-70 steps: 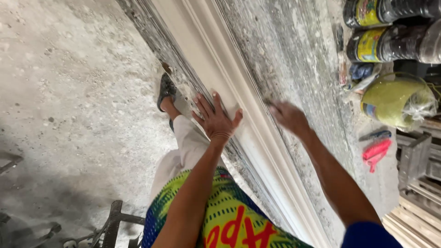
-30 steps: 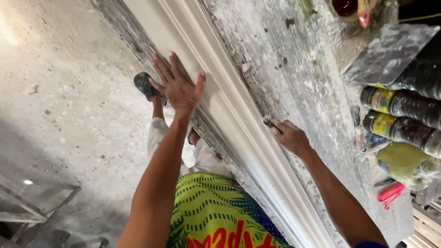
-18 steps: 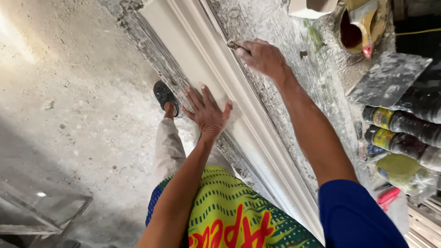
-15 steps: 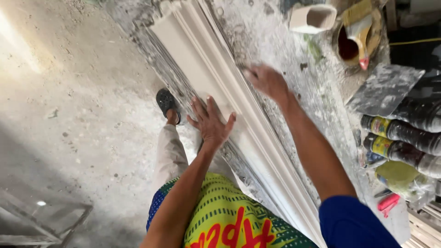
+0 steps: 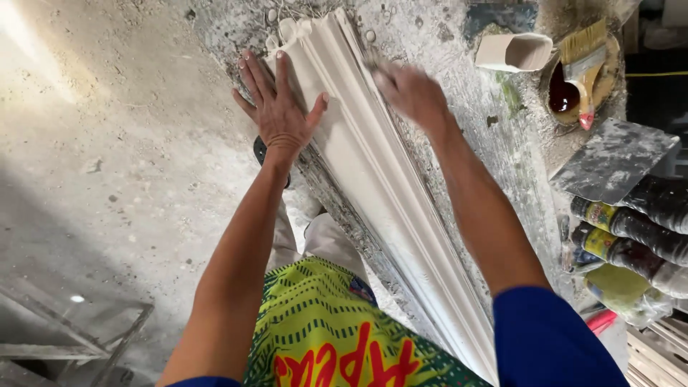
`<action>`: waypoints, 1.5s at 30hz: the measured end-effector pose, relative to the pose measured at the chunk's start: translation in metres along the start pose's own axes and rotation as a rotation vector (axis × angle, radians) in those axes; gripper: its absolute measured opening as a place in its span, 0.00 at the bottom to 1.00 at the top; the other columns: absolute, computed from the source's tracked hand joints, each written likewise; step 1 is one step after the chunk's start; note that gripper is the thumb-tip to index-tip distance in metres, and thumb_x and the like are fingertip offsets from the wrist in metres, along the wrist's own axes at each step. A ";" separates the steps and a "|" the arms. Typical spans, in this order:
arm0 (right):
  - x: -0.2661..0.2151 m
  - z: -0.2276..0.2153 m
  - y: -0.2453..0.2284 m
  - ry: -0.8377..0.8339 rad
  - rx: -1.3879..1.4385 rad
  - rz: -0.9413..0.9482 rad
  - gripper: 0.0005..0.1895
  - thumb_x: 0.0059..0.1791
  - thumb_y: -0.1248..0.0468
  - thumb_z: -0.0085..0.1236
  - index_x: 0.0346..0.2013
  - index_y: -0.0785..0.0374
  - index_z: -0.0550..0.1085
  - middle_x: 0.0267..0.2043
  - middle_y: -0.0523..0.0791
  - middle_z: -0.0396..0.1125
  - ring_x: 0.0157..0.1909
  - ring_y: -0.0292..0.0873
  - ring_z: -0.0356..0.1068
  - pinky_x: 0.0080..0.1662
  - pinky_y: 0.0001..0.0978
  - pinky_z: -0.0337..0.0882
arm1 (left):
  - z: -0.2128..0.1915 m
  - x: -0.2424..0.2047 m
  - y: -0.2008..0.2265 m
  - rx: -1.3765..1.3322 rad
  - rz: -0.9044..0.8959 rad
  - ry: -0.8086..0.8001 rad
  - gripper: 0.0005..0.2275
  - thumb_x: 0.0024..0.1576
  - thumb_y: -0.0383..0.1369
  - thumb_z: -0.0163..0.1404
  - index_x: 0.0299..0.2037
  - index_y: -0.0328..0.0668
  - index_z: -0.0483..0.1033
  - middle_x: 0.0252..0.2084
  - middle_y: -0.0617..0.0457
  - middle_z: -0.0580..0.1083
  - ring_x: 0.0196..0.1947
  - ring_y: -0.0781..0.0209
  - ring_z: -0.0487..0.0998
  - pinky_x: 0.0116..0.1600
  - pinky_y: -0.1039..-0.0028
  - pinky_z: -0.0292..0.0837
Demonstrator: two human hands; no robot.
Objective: Apply plaster to a decorative molding strip and smooth it using a trowel to repair imperfections.
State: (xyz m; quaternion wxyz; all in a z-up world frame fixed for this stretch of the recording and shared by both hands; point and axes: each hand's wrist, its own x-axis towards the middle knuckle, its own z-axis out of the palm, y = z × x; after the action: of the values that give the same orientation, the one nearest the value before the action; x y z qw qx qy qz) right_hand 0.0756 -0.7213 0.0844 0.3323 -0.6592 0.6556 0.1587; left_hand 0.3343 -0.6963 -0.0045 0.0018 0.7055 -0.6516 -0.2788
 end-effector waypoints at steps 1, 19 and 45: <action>0.022 -0.001 -0.002 -0.011 -0.001 0.029 0.24 0.63 0.48 0.32 0.70 0.49 0.64 0.23 0.41 0.56 0.18 0.36 0.51 0.19 0.31 0.60 | 0.000 0.001 0.000 0.013 -0.004 -0.005 0.48 0.56 0.76 0.34 0.81 0.60 0.39 0.80 0.37 0.29 0.81 0.40 0.28 0.77 0.34 0.22; 0.067 -0.020 -0.019 0.008 0.014 0.018 0.25 0.65 0.47 0.32 0.61 0.56 0.72 0.33 0.46 0.64 0.29 0.41 0.63 0.32 0.37 0.69 | 0.022 0.003 -0.009 -0.041 0.100 0.214 0.46 0.57 0.72 0.37 0.79 0.54 0.44 0.79 0.34 0.34 0.80 0.39 0.32 0.74 0.33 0.21; -0.210 0.148 0.117 0.423 0.037 0.306 0.25 0.58 0.48 0.48 0.70 0.48 0.67 0.53 0.53 0.68 0.47 0.57 0.71 0.46 0.52 0.74 | 0.017 0.008 -0.009 -0.077 0.086 0.178 0.46 0.56 0.74 0.38 0.79 0.56 0.47 0.79 0.34 0.37 0.80 0.38 0.34 0.75 0.34 0.22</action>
State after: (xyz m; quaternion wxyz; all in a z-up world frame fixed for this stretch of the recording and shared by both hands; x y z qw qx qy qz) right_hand -0.0229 -0.4569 0.0847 0.1722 -0.5647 0.8054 0.0537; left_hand 0.3357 -0.6961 -0.0254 0.0989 0.6983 -0.6673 -0.2393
